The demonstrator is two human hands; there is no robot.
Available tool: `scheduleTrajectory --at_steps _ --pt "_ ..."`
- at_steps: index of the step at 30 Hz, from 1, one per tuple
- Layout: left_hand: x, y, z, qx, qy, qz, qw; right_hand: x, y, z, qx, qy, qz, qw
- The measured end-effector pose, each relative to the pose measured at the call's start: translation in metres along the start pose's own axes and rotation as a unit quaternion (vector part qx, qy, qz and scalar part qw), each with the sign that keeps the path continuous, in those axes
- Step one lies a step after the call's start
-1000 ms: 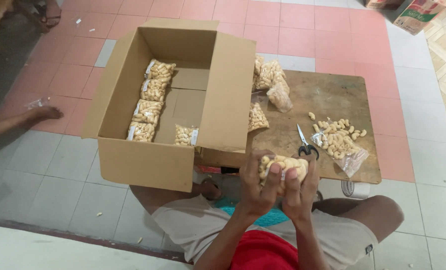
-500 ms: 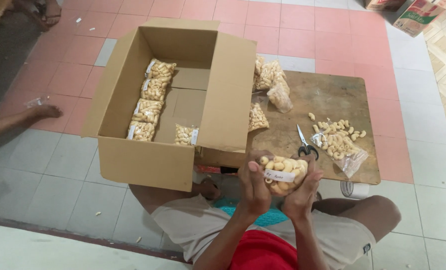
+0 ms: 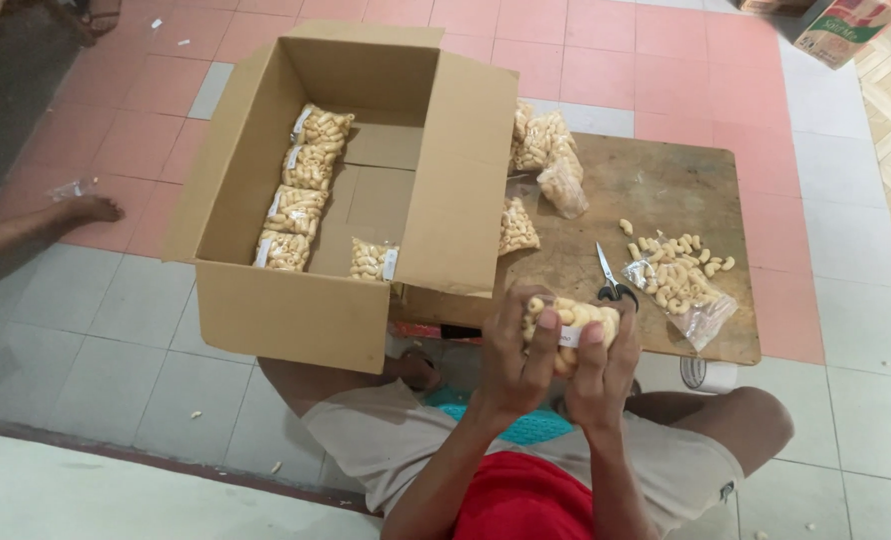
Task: Packing small plastic bags of cashew nuts into a cardboard box on a production floor.
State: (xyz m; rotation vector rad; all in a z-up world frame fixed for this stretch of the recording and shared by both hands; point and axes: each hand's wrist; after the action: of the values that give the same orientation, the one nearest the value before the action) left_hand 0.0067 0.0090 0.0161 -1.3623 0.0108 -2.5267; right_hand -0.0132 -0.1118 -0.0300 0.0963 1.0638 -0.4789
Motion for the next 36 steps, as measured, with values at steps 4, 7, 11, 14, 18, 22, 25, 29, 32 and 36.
scheduleTrajectory --at_steps 4,7,11,14,18,22,25,29,32,36 --pt "0.004 -0.001 -0.001 0.002 0.016 0.025 1.000 0.023 0.002 0.000 -0.013 -0.221 -0.111 0.969" --pt "-0.001 0.002 0.000 0.008 0.020 0.044 0.999 0.012 0.004 -0.002 0.012 0.006 -0.010 1.000" --pt "-0.010 -0.003 -0.001 0.020 0.000 0.039 0.999 0.007 0.015 -0.006 -0.005 0.050 0.062 0.997" --pt "-0.016 -0.013 0.005 0.045 0.012 0.056 0.997 -0.003 0.018 0.002 -0.052 0.076 0.103 0.990" --pt "-0.005 -0.041 0.019 0.079 -0.068 0.136 0.985 -0.035 0.019 0.009 -0.230 0.165 0.129 0.950" --pt "-0.009 -0.053 0.025 0.119 -0.006 0.200 0.973 -0.049 0.024 0.016 -0.293 0.238 0.071 0.923" --pt "-0.010 -0.057 0.025 0.127 -0.035 0.206 0.970 -0.032 0.029 0.015 -0.271 0.192 0.170 0.928" --pt "-0.010 -0.063 0.037 0.079 -0.015 0.279 0.957 -0.008 0.031 0.029 -0.254 0.182 0.199 0.929" --pt "0.003 -0.083 0.052 -0.031 -0.074 0.218 0.973 -0.002 0.036 0.038 -0.225 0.166 0.228 0.933" --pt "0.008 -0.112 0.061 -0.140 -0.174 0.017 0.975 -0.013 0.046 0.040 -0.171 0.167 0.274 0.931"
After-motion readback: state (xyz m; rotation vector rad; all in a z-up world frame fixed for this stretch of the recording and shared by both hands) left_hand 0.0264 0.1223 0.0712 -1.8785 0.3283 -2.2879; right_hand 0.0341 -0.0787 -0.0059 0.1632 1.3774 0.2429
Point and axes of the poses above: each hand's wrist, its own z-axis towards the middle knuckle, its own y-axis out of the palm, x = y × z, and after that the axes turned 10 degrees about z, right-handed
